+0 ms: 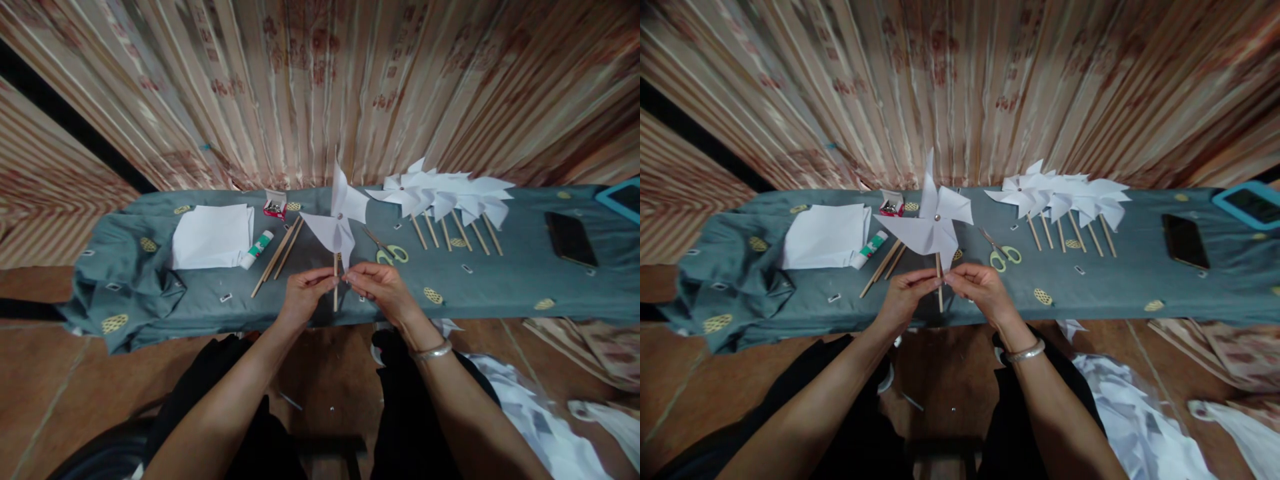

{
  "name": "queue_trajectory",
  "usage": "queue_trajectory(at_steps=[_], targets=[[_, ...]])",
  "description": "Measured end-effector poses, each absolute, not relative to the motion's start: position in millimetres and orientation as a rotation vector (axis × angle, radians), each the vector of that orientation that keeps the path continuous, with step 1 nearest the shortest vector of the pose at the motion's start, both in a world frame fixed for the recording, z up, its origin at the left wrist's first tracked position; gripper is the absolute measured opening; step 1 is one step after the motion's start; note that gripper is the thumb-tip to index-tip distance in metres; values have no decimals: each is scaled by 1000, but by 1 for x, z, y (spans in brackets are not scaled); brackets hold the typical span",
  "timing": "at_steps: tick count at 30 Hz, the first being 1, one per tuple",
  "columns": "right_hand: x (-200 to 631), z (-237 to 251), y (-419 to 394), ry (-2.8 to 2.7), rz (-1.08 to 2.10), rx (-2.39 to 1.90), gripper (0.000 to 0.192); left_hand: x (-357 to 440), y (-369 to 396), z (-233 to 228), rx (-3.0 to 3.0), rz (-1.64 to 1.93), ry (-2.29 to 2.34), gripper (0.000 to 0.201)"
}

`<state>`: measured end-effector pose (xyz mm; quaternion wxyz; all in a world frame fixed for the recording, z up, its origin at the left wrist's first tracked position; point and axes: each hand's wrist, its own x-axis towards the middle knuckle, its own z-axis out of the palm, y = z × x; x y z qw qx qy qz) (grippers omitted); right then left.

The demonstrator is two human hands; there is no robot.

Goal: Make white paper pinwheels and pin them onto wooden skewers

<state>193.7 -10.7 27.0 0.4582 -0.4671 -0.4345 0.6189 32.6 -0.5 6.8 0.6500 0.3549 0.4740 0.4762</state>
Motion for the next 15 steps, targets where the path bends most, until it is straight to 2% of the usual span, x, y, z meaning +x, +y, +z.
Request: queue_trajectory(at_steps=[15], targets=[[198, 33, -10, -1014, 1449, -1179, 35, 33, -1, 9, 804, 1066, 1078, 34]])
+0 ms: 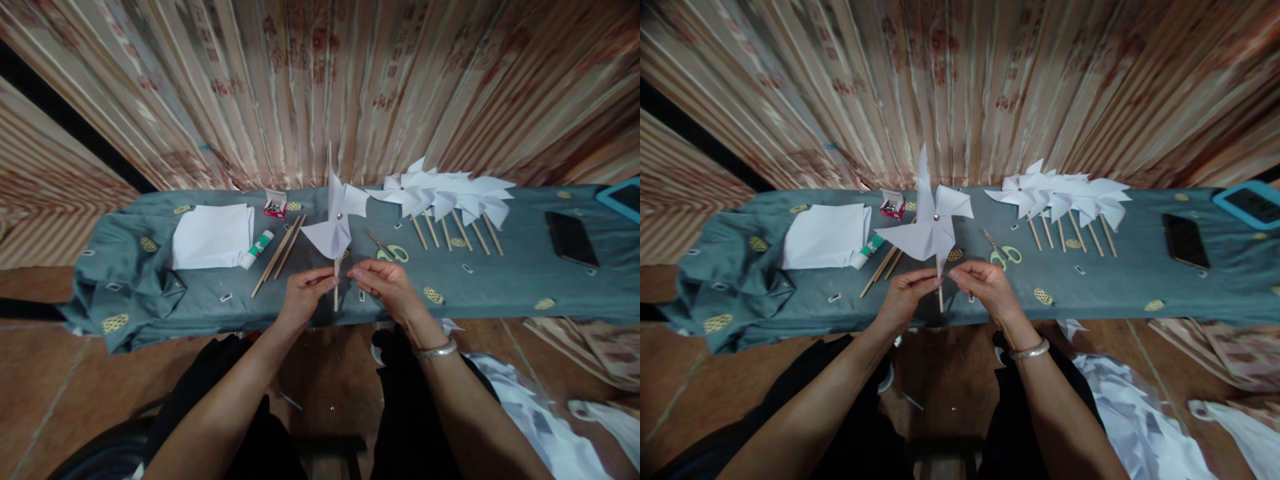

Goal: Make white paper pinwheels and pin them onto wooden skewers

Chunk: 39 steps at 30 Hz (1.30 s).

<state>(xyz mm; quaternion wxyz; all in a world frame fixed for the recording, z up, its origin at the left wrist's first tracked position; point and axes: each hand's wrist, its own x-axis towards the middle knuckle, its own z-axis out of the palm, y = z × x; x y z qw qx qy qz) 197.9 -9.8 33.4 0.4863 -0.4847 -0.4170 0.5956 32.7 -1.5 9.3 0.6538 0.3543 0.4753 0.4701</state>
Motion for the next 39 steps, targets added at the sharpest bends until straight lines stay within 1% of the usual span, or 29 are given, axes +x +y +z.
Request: queue_trajectory(at_steps=[7, 11, 13, 22, 28, 35, 39], targets=[[235, 37, 8, -769, 1016, -1139, 28, 35, -4, 9, 792, 998, 1068, 33], [248, 37, 14, -717, 874, -1154, 29, 35, -6, 11, 817, 930, 1048, 33], [250, 36, 15, -736, 866, -1164, 29, 36, -7, 11, 835, 899, 1039, 32], [252, 35, 16, -692, 1015, -1085, 28, 38, -9, 8, 883, 806, 1017, 31], [252, 37, 15, -671, 979, -1094, 30, 37, -9, 9, 886, 790, 1014, 31], [251, 37, 13, -712, 978, -1127, 22, 36, -8, 8, 850, 808, 1030, 33], [251, 36, 13, -699, 987, -1127, 23, 37, -8, 10, 832, 817, 1025, 34]])
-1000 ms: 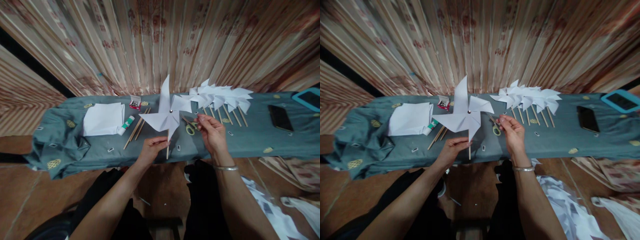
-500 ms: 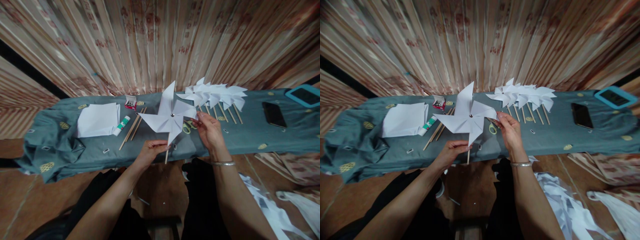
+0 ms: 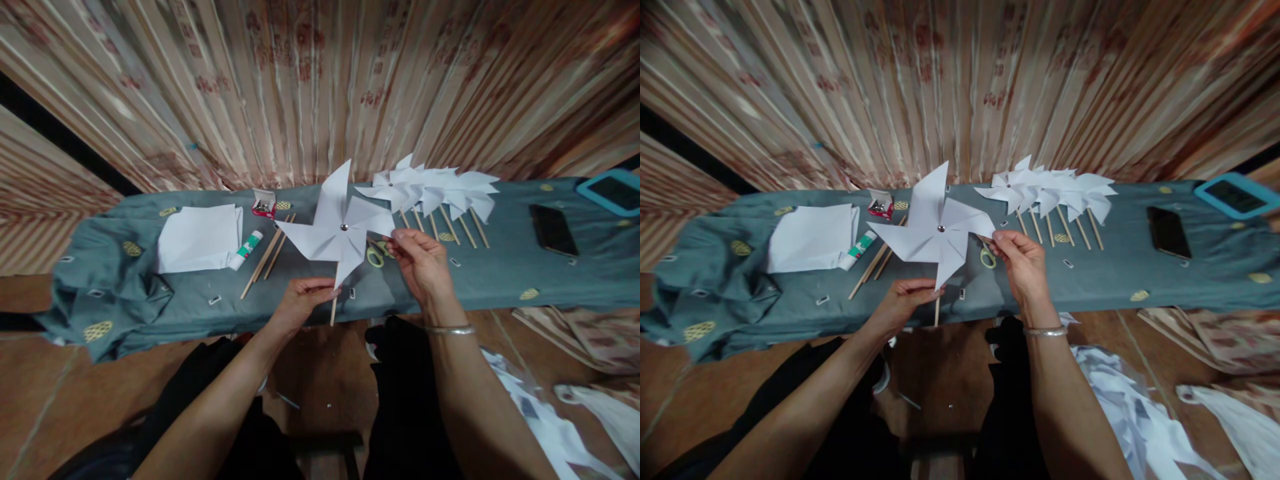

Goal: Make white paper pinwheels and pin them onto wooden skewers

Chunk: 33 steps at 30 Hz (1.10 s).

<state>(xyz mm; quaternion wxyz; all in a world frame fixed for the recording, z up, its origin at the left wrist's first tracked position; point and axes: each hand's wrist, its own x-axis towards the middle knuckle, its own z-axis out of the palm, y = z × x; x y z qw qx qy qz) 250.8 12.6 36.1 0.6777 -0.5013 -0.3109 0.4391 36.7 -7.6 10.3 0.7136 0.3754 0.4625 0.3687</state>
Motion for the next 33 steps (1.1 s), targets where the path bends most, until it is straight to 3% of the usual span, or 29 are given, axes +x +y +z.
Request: queue_trajectory(at_steps=[33], targets=[[237, 38, -5, -757, 1129, -1181, 28, 35, -4, 7, 847, 943, 1013, 30]])
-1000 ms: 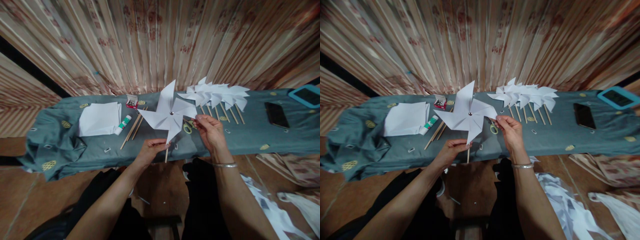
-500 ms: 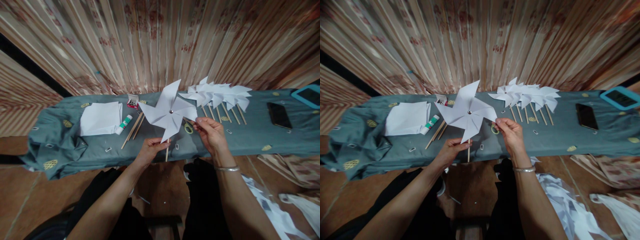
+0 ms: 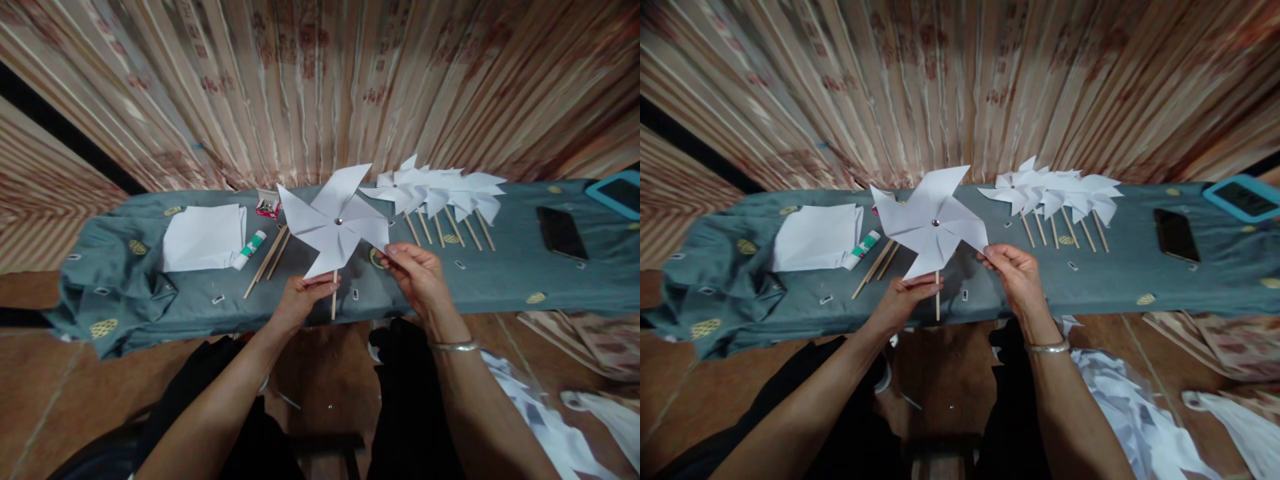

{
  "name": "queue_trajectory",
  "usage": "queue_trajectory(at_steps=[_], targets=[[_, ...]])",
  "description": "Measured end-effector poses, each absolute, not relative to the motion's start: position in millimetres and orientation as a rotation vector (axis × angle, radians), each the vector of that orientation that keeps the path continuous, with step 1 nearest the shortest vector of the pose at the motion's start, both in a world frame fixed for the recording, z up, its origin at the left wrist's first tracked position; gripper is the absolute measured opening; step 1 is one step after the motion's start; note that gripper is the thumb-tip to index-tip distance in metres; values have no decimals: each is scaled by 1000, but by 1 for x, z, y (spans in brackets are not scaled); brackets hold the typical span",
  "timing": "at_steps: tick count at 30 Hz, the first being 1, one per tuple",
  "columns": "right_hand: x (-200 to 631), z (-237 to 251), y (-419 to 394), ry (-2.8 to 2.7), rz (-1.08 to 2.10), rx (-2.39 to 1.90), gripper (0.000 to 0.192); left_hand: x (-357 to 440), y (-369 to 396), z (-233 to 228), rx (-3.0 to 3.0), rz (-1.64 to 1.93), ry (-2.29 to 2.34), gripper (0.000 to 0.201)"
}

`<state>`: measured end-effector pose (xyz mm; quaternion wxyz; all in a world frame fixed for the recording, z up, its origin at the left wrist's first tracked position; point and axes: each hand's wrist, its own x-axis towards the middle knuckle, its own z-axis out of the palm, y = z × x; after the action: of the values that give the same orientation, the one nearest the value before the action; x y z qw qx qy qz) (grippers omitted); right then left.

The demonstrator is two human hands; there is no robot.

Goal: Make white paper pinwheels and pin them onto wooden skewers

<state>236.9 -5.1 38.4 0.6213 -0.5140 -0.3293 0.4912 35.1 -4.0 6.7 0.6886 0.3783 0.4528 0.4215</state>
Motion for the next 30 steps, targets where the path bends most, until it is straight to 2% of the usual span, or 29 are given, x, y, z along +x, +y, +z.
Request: queue_trajectory(at_steps=[20, 30], targets=[[198, 36, -15, -873, 1358, -1197, 31, 34, -1, 13, 831, 996, 1037, 29], [190, 35, -16, -992, 1343, -1204, 29, 33, 0, 13, 847, 1011, 1015, 26]])
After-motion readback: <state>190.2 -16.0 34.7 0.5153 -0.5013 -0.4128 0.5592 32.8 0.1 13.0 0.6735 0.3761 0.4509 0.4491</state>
